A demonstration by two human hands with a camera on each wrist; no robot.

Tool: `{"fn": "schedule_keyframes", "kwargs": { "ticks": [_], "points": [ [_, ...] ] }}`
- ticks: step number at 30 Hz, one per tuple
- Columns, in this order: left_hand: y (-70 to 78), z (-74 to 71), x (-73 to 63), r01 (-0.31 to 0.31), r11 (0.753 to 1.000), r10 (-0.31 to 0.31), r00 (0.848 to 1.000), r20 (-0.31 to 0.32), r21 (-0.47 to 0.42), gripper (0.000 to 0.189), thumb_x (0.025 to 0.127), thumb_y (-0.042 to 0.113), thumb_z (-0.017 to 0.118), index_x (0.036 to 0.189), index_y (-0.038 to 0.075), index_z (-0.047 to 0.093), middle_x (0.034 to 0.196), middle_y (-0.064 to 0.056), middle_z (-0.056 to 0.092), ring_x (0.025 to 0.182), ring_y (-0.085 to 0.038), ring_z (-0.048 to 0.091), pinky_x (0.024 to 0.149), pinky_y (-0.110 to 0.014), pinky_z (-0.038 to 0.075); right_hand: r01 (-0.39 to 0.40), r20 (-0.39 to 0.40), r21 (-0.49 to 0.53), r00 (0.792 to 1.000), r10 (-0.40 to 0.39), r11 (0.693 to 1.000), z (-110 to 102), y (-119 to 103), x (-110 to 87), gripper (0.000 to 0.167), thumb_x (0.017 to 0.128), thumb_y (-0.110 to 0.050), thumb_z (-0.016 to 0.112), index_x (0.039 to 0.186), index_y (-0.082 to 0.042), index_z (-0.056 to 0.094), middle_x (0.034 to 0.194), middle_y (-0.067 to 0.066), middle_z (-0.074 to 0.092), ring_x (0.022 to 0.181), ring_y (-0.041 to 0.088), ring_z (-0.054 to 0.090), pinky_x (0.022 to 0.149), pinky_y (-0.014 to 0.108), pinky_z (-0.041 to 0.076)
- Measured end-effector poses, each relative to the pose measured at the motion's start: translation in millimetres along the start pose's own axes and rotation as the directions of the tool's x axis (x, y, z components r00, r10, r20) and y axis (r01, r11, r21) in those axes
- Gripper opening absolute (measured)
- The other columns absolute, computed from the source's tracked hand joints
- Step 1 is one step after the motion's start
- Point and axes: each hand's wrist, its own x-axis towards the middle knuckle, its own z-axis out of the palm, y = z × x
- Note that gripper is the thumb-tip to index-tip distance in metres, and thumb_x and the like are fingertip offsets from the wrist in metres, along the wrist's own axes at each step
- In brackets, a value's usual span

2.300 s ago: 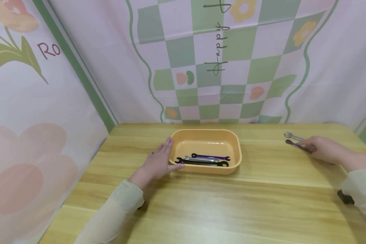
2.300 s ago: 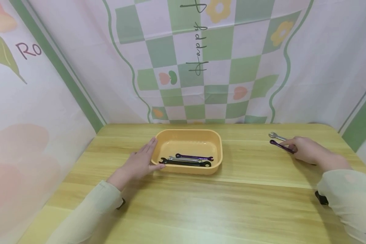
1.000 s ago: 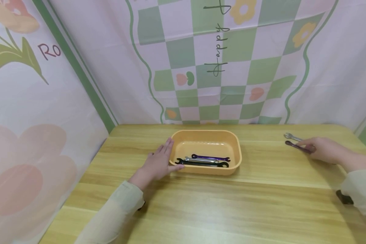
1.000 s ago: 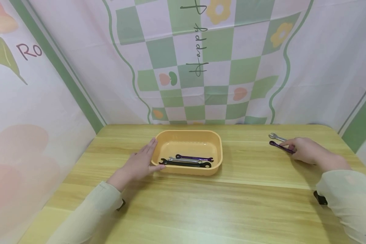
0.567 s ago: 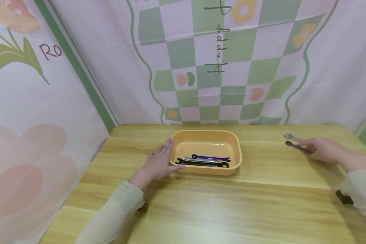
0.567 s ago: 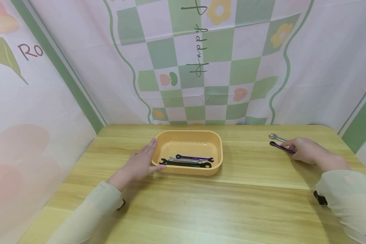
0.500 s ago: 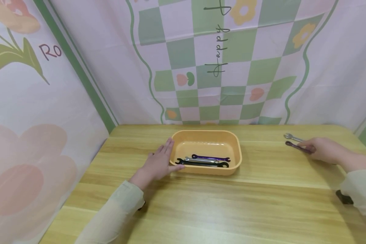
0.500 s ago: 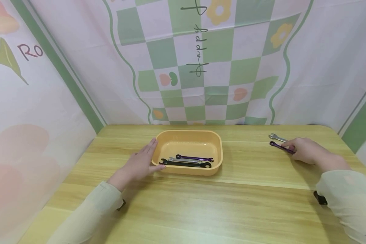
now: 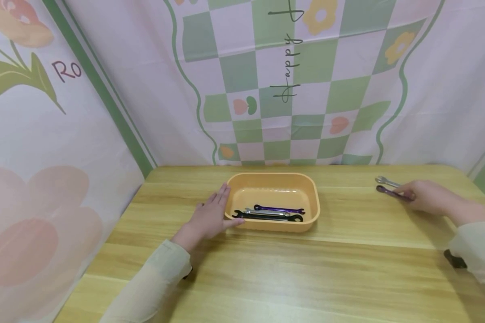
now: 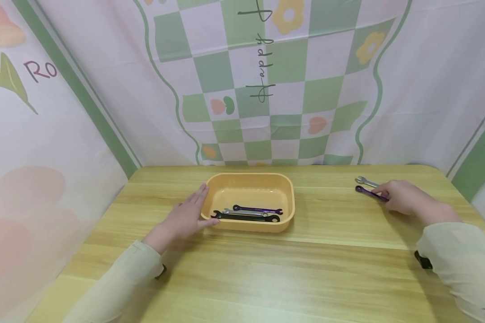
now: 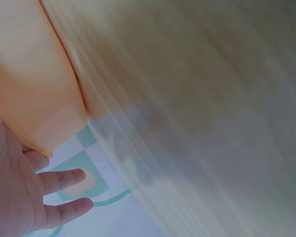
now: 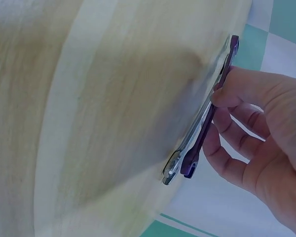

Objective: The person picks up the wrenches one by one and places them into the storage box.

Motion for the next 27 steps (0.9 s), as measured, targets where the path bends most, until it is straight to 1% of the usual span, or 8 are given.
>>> {"fn": "schedule_keyframes", "kwargs": {
  "ticks": [3, 5, 10, 13, 17, 22, 27],
  "points": [
    [0.2, 0.0, 0.0, -0.002, 1.0, 0.002, 1.0, -0.001, 0.004, 0.111, 0.092, 0.078, 0.048, 0.165, 0.008, 0.001, 0.172, -0.007, -0.003, 0.152, -0.04, 0.021, 0.111, -0.072, 0.027, 0.003, -0.011, 0.008, 1.0, -0.003, 1.0, -0.4, 1.4, 0.3, 0.045, 0.07, 0.007, 0.074, 0.114, 0.015, 0.067, 0.084, 0.009, 0.069, 0.076, 0.025, 0.06, 0.07, 0.052, 0.055],
    [0.2, 0.1, 0.0, -0.004, 1.0, 0.004, 1.0, -0.002, 0.004, 0.111, 0.092, 0.077, 0.049, 0.165, 0.008, 0.001, 0.172, -0.008, -0.003, 0.152, -0.04, 0.021, 0.111, -0.072, 0.028, -0.007, -0.007, 0.021, 1.0, 0.008, 1.0, -1.5, 0.9, 0.3, 0.046, 0.071, 0.007, 0.074, 0.115, 0.015, 0.066, 0.086, 0.01, 0.069, 0.075, 0.024, 0.059, 0.068, 0.048, 0.054],
    [-0.4, 0.6, 0.0, -0.006, 1.0, 0.006, 1.0, -0.005, -0.002, 0.111, 0.092, 0.077, 0.048, 0.165, 0.008, 0.0, 0.172, -0.007, -0.004, 0.152, -0.04, 0.021, 0.112, -0.072, 0.027, -0.031, -0.001, 0.042, 1.0, 0.031, 0.999, -5.2, -1.7, 0.2, 0.047, 0.075, 0.003, 0.076, 0.119, 0.016, 0.064, 0.089, 0.016, 0.07, 0.077, 0.028, 0.062, 0.066, 0.047, 0.055],
    [-1.3, 1.9, 0.0, -0.006, 1.0, 0.005, 1.0, -0.006, -0.004, 0.112, 0.092, 0.078, 0.048, 0.165, 0.008, 0.0, 0.172, -0.007, -0.004, 0.152, -0.04, 0.02, 0.112, -0.072, 0.026, -0.031, 0.002, 0.05, 1.0, 0.031, 0.998, -8.2, -3.8, -0.2, 0.047, 0.075, 0.003, 0.076, 0.119, 0.016, 0.064, 0.091, 0.021, 0.07, 0.081, 0.035, 0.065, 0.07, 0.056, 0.056],
    [-2.4, 3.4, 0.6, -0.005, 1.0, 0.005, 1.0, -0.008, -0.007, 0.112, 0.092, 0.079, 0.047, 0.165, 0.008, 0.0, 0.172, -0.008, -0.003, 0.152, -0.041, 0.02, 0.112, -0.073, 0.026, -0.025, 0.015, 0.063, 1.0, 0.024, 0.998, -12.3, -6.9, -0.9, 0.048, 0.074, 0.007, 0.073, 0.12, 0.016, 0.064, 0.094, 0.024, 0.07, 0.085, 0.041, 0.067, 0.073, 0.06, 0.056],
    [-2.4, 3.0, 1.0, -0.007, 1.0, 0.007, 1.0, -0.008, -0.005, 0.11, 0.093, 0.076, 0.049, 0.165, 0.008, 0.0, 0.172, -0.008, -0.002, 0.152, -0.041, 0.02, 0.112, -0.073, 0.026, -0.008, 0.037, 0.081, 0.999, 0.005, 0.997, -17.1, -11.4, -1.3, 0.053, 0.07, 0.012, 0.07, 0.122, 0.016, 0.063, 0.099, 0.029, 0.069, 0.087, 0.043, 0.068, 0.074, 0.058, 0.058],
    [-2.3, 2.8, 1.2, -0.009, 1.0, 0.009, 1.0, -0.008, -0.001, 0.11, 0.094, 0.075, 0.049, 0.165, 0.008, 0.0, 0.172, -0.008, -0.002, 0.152, -0.041, 0.02, 0.112, -0.073, 0.026, -0.018, 0.061, 0.095, 0.998, 0.012, 0.995, -21.3, -16.6, -0.4, 0.054, 0.07, 0.014, 0.069, 0.123, 0.014, 0.063, 0.102, 0.03, 0.069, 0.088, 0.042, 0.068, 0.073, 0.056, 0.058]
  ]
}}
